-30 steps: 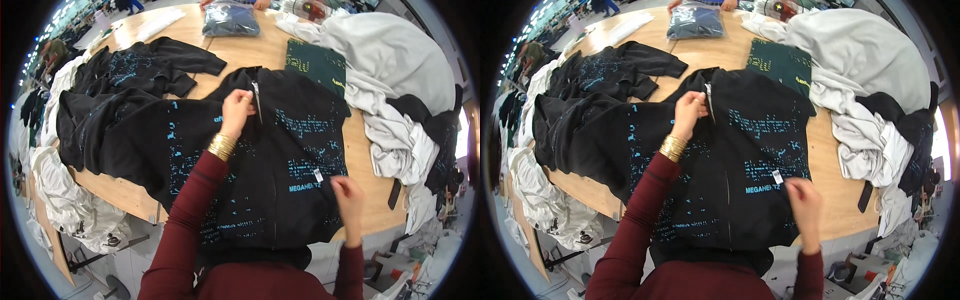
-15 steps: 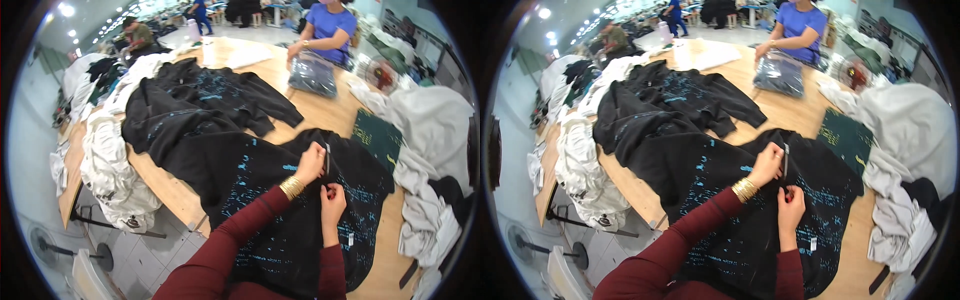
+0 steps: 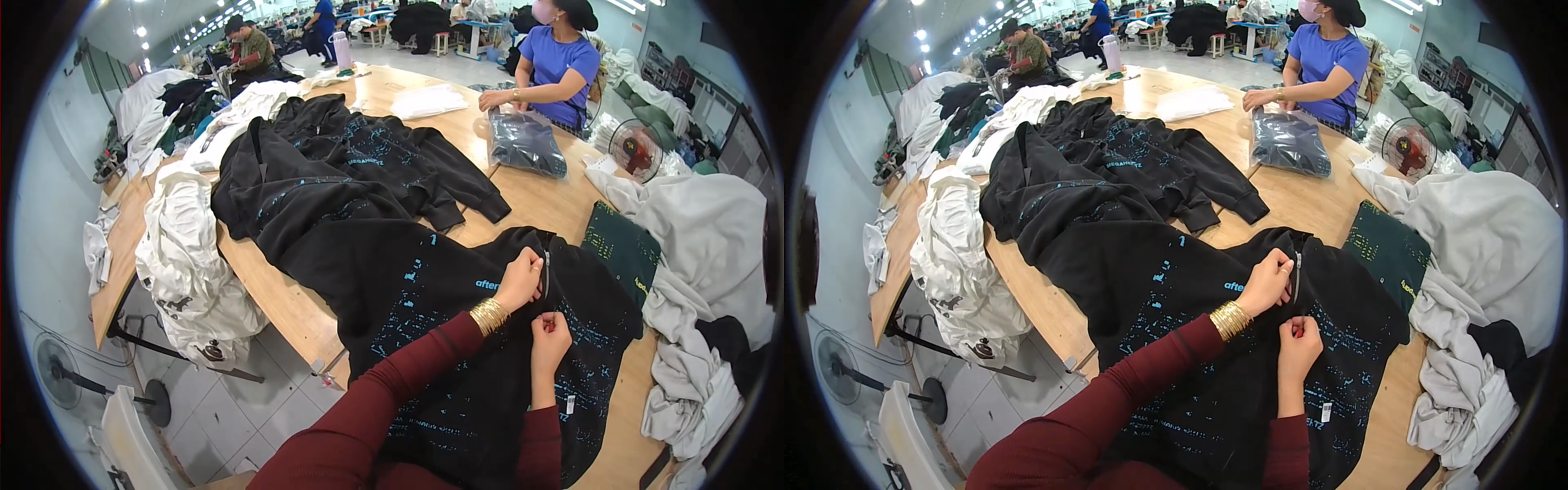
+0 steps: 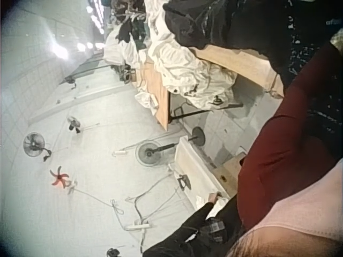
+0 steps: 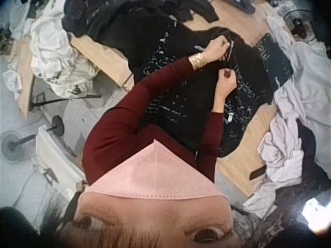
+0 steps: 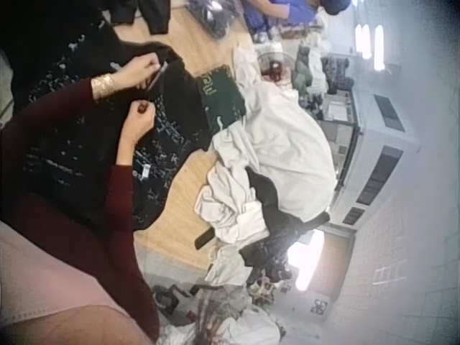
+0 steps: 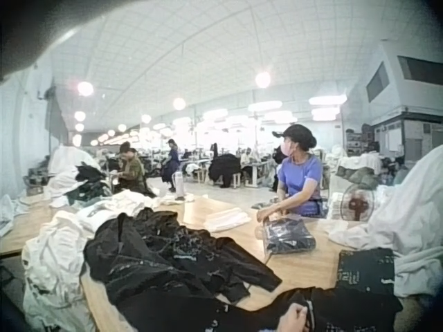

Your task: Trim excess thread or adjust zipper stoppers on black hoodies using small snips in a factory setting.

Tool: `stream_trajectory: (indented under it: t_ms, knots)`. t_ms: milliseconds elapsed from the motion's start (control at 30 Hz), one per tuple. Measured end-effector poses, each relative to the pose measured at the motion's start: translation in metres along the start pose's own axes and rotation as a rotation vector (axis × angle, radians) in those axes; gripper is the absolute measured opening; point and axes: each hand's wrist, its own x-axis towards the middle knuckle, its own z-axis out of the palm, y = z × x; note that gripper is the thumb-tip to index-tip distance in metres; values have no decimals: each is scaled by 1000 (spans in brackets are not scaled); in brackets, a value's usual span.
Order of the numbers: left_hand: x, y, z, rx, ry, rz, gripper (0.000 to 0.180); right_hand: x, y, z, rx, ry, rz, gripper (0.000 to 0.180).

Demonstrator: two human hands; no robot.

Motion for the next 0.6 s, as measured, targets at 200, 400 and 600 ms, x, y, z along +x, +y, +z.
stream_trajectory:
  t_ms: [200, 400, 600]
  knots:
    - [-19, 1, -12, 392, 198, 378, 18, 20, -1, -33, 333, -210, 243, 8]
    - [-96, -14, -11, 340, -68, 254, 32, 30, -14, -36, 389, -315, 233, 10]
    - [-97, -15, 5, 360, -8, 136, 32, 28, -16, -43, 564, -385, 451, 7]
